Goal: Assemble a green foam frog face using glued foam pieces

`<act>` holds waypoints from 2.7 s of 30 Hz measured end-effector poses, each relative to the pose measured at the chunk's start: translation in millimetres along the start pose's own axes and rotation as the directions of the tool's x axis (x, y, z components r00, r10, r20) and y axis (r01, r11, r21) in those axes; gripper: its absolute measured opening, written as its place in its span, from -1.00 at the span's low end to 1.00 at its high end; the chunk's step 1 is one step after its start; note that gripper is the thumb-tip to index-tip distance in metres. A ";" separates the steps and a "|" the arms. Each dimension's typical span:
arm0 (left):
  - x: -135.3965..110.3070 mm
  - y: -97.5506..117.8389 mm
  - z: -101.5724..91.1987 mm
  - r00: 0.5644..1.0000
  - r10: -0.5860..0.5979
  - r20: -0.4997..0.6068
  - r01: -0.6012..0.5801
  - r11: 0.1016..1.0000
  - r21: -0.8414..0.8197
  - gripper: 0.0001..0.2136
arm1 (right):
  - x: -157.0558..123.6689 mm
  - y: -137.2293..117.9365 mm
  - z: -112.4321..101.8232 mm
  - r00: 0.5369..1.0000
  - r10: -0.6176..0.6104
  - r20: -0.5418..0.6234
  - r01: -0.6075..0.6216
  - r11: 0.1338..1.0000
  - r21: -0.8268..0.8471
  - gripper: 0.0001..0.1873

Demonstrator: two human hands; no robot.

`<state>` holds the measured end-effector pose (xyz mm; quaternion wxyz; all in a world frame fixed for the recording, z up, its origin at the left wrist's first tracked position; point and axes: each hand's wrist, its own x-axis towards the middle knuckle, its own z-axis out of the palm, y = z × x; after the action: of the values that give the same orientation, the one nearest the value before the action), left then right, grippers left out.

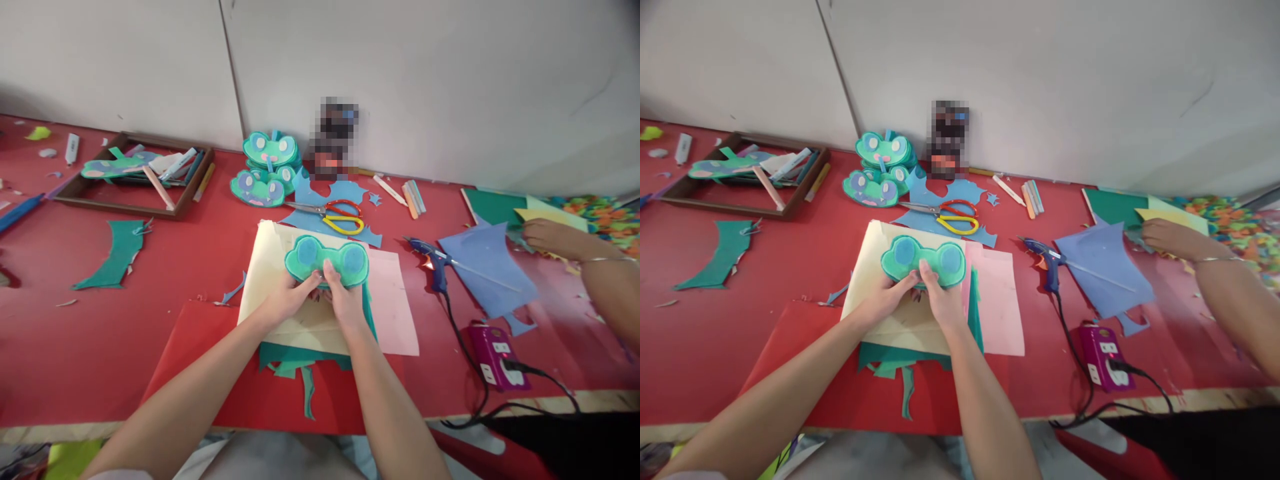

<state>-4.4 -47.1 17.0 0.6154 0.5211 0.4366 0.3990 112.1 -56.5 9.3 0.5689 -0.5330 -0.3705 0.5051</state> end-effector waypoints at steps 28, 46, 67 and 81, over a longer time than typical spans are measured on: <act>1.5 3.1 -1.2 1.000 -0.018 0.009 0.018 1.000 0.007 -0.69 | 0.1 3.2 0.5 1.000 0.019 -0.014 -0.020 1.000 -0.019 -0.67; 2.2 1.8 -0.5 0.988 -0.012 0.155 0.016 1.000 -0.021 -0.62 | -0.1 4.3 0.4 0.989 0.139 -0.060 -0.135 0.989 0.068 -0.56; 0.8 1.0 1.3 0.996 -0.022 0.089 0.021 1.000 0.004 -0.63 | -0.4 1.8 0.2 0.990 0.137 -0.036 -0.137 0.991 0.009 -0.61; -0.8 8.6 1.1 0.990 0.018 0.143 0.003 0.989 -0.145 -0.62 | -2.4 4.2 -3.0 0.984 0.176 -0.028 -0.176 0.984 -0.001 -0.57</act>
<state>-4.0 -47.0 25.7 0.6800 0.5040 0.3589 0.3934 113.7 -59.8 4.9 0.5261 -0.5718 -0.3149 0.5451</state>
